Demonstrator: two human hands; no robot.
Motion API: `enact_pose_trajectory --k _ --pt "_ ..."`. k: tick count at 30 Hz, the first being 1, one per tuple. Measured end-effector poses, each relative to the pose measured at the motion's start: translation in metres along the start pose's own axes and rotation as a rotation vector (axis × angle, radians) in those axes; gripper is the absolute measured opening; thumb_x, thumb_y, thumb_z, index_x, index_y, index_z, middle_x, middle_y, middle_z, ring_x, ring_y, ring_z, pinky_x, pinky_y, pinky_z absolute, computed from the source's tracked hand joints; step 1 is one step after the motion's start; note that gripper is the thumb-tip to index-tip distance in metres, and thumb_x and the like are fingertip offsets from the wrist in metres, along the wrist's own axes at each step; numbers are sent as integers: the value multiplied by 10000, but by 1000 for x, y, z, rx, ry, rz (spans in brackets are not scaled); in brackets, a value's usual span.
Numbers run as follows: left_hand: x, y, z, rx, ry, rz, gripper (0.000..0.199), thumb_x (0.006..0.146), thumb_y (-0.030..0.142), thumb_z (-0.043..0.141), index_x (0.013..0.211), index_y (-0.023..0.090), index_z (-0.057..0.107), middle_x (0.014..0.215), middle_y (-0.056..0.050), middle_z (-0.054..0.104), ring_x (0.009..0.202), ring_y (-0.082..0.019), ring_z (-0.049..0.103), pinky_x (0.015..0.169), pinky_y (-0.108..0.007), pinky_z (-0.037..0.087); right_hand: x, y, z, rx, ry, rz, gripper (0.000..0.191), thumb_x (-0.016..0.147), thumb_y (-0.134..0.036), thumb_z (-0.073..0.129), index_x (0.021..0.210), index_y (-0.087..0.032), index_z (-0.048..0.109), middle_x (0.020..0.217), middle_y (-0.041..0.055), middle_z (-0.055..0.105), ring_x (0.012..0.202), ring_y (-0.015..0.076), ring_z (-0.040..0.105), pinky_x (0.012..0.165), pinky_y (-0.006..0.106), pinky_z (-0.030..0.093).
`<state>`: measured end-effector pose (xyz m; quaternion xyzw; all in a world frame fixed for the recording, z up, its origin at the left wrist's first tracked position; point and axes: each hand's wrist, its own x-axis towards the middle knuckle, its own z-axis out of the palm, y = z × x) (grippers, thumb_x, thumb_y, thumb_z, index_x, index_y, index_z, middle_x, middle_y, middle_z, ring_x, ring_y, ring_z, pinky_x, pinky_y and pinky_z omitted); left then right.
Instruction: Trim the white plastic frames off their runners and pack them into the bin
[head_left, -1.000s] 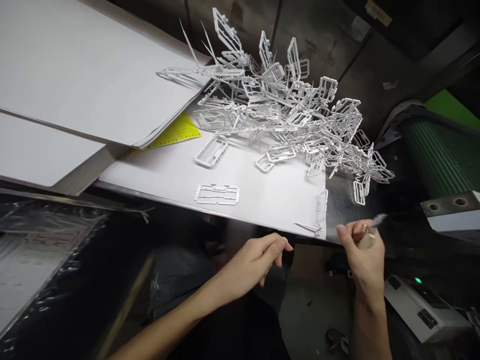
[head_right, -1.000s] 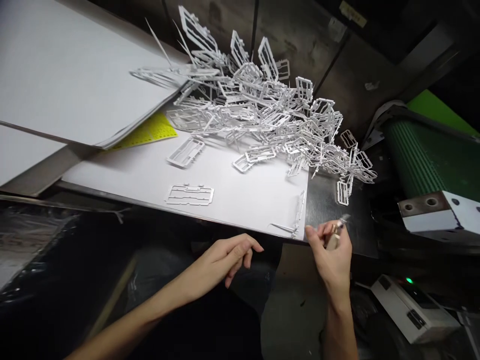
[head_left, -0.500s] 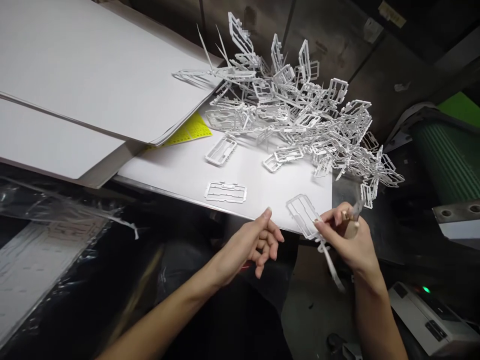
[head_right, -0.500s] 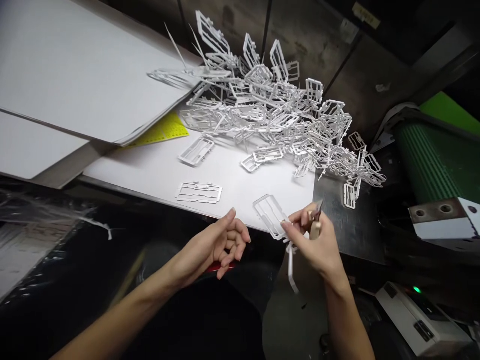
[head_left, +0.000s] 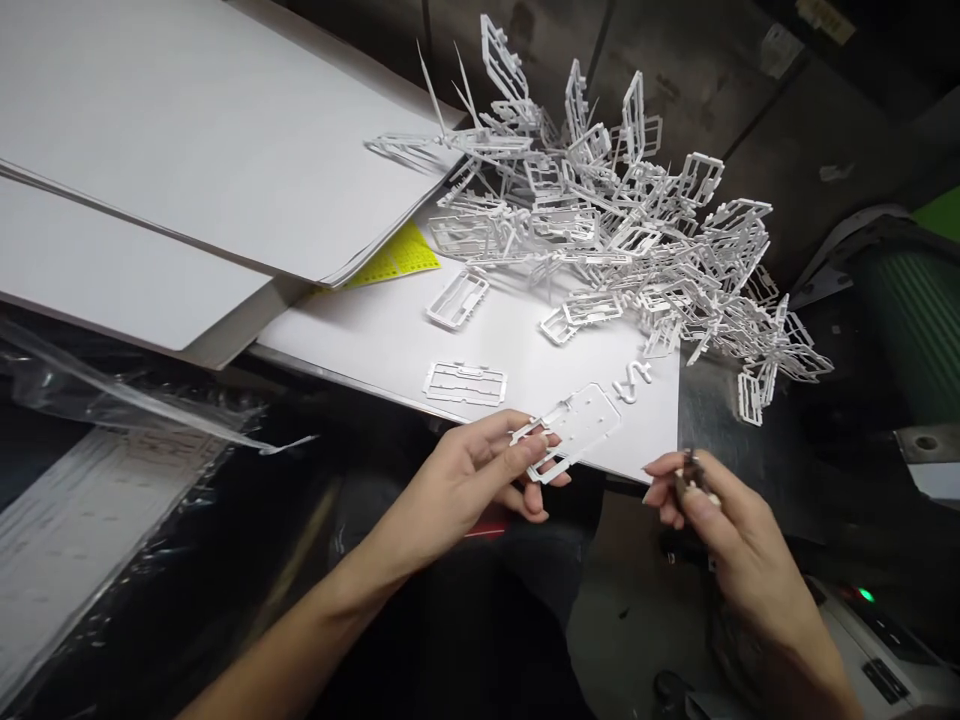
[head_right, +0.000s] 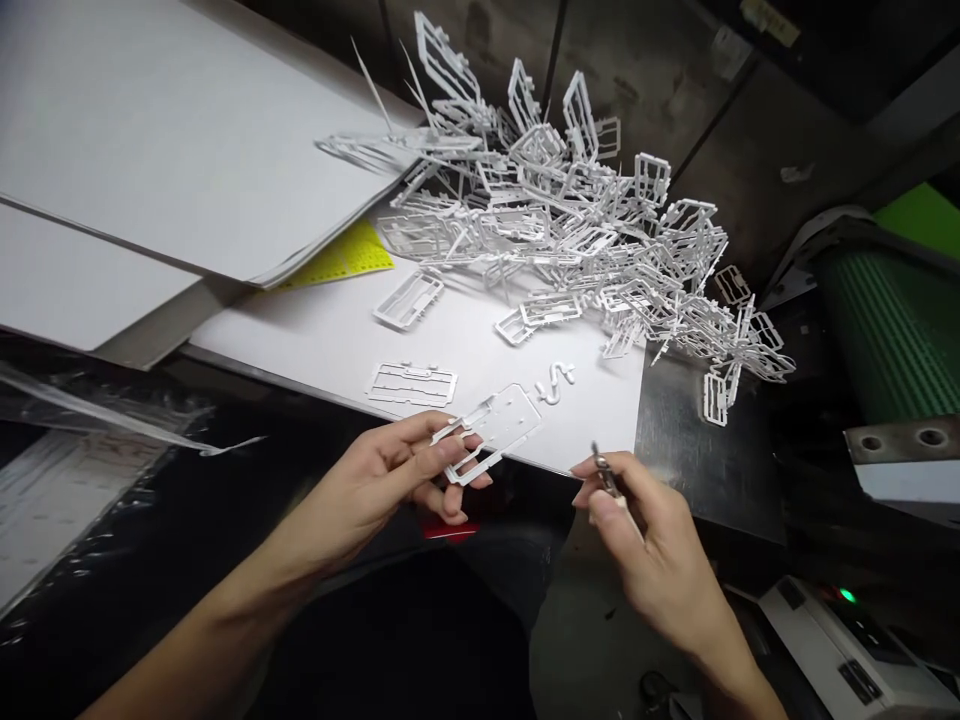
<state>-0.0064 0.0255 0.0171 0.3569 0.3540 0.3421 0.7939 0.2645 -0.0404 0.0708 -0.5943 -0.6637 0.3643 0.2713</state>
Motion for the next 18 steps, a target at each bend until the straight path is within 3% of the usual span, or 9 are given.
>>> enact_pose_trajectory --k 2,7,11,18 --pt "-2 2 -2 32 25 32 278 951 427 754 976 152 723 880 -28 791 697 -106 749 658 -132 612 1 -1 1 -62 -46 34 283 1172 -494 521 1236 -269 680 1020 10 697 830 200 653 753 268 518" --pt "-7 -1 -5 78 53 102 222 951 395 759 984 176 774 967 -16 807 808 -119 773 742 -139 625 8 -5 6 -228 22 -68 263 1121 -452 615 1214 -234 729 1110 41 736 955 252 704 861 307 549" --pt "-9 -5 -6 125 54 113 231 961 396 748 994 170 779 951 -25 812 826 -138 784 790 -163 627 12 -9 9 -231 31 -134 166 1078 -358 673 1190 -254 739 1075 29 748 895 241 723 761 282 568" --pt "-10 -6 -9 147 61 138 221 957 386 748 992 170 782 937 -25 809 811 -146 778 782 -188 634 13 -13 10 -228 65 -179 176 1068 -332 684 1219 -258 736 1012 43 738 799 242 708 639 289 549"
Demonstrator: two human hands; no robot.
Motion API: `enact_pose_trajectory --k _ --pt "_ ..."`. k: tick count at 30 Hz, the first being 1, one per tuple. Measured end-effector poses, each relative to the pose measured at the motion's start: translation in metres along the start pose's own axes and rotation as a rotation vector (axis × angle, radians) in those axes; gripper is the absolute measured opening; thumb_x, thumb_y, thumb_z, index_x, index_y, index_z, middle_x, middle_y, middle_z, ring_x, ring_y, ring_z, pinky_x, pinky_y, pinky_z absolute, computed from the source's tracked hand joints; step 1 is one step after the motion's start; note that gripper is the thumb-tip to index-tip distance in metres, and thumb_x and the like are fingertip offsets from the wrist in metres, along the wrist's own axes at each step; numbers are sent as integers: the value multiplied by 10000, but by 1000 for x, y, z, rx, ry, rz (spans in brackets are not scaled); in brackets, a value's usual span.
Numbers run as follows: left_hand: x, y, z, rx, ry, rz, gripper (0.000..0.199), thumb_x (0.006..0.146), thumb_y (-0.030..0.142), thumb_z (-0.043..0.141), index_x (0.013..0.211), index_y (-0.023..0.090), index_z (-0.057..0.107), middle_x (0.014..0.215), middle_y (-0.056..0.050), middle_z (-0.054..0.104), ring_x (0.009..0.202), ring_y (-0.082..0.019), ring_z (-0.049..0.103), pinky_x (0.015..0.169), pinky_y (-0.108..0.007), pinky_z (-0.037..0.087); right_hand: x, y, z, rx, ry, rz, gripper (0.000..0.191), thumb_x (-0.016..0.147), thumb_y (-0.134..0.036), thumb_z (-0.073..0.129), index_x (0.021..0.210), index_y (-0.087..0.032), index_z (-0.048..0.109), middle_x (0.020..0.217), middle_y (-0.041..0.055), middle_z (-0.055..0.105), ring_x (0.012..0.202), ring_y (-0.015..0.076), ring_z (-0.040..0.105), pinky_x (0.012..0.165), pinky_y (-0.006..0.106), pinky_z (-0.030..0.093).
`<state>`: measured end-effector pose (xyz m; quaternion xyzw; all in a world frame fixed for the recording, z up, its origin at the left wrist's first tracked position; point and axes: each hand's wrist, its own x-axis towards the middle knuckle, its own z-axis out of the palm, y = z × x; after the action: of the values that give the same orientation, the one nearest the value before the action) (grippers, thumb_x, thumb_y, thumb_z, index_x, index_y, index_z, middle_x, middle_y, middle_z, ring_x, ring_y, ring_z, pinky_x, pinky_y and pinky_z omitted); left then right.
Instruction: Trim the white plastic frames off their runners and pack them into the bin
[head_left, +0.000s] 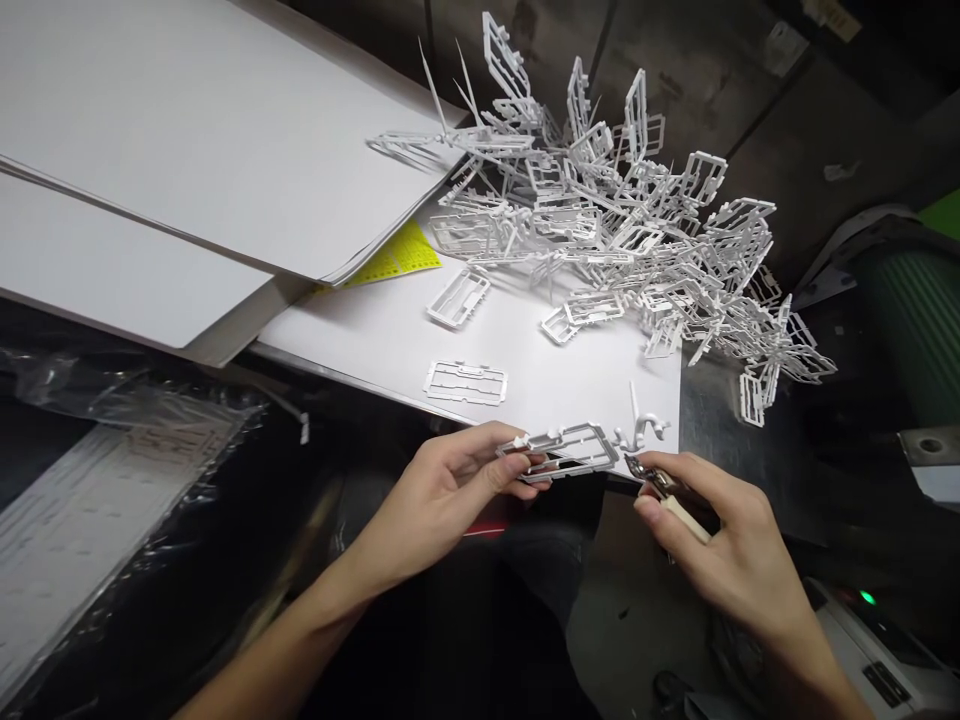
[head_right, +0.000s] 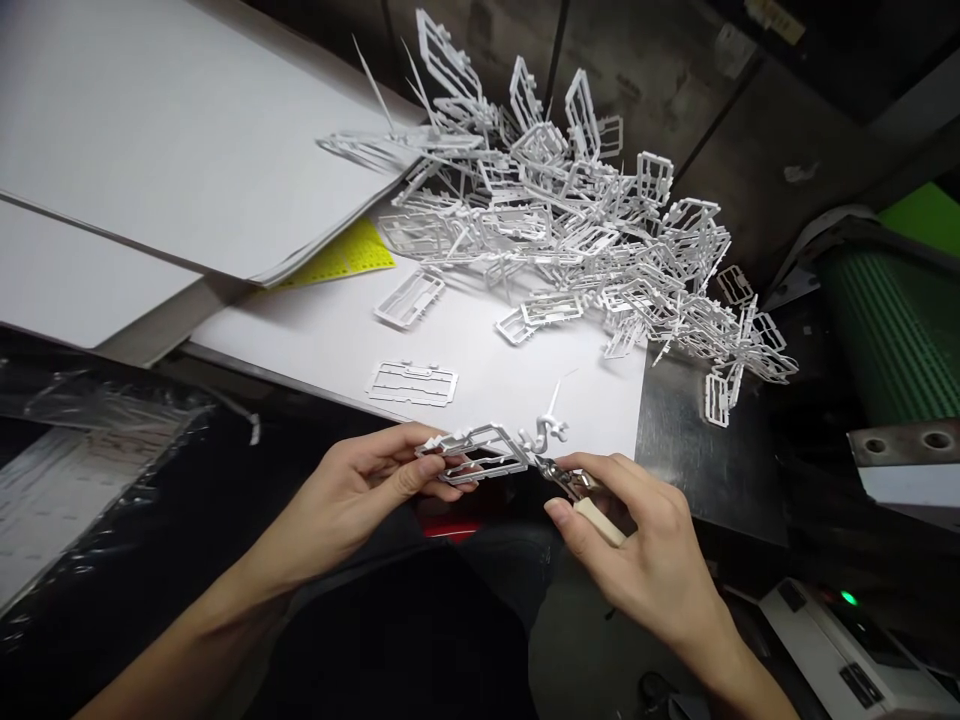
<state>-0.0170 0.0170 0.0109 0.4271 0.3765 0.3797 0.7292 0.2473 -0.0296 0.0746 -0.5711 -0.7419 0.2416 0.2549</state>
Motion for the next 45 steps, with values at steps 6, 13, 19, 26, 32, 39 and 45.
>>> enact_pose_trajectory --k 6,13,19,26,32,39,45 --pt "-2 -1 1 41 -9 -8 243 953 407 747 1007 174 793 957 -34 811 824 -150 775 779 -189 628 -1 1 0 11 12 -35 193 1066 -305 711 1258 -302 716 1011 7 726 807 212 695 645 269 532" --pt "-2 2 3 65 -14 9 211 963 374 726 976 175 794 932 -37 807 813 -152 768 774 -199 620 -4 4 1 4 19 -58 198 1081 -331 710 1270 -272 705 1019 28 719 805 229 688 631 291 525" --pt "-2 1 4 86 -21 5 206 968 370 716 979 178 792 923 -36 809 826 -159 767 784 -212 618 -5 5 2 -16 28 -66 164 1080 -352 713 1178 -223 688 984 41 705 794 234 673 629 303 515" --pt "-3 -3 4 138 -6 -55 245 966 424 712 1002 200 802 900 -33 803 809 -153 757 711 -179 594 -6 7 3 -43 53 -97 144 1081 -358 725 1170 -249 692 1003 31 707 795 222 668 601 285 498" --pt "0 -8 6 143 -14 -37 242 977 401 696 1016 186 800 930 -45 802 824 -154 749 755 -195 591 -5 13 7 -63 94 -123 126 1078 -345 727 1150 -244 702 1042 50 725 818 235 683 591 287 492" --pt "2 -8 6 145 -6 -55 254 962 401 698 1005 169 792 906 -52 797 811 -160 744 705 -191 581 -6 15 10 -63 107 -129 126 1073 -318 721 1164 -231 722 957 33 725 694 204 658 575 281 494" --pt "9 -15 8 146 -21 -76 297 954 440 691 1035 167 777 919 -59 796 829 -183 761 738 -222 603 -5 21 16 2 100 -34 131 1061 -326 712 1083 -205 758 973 18 764 750 204 715 649 258 530"
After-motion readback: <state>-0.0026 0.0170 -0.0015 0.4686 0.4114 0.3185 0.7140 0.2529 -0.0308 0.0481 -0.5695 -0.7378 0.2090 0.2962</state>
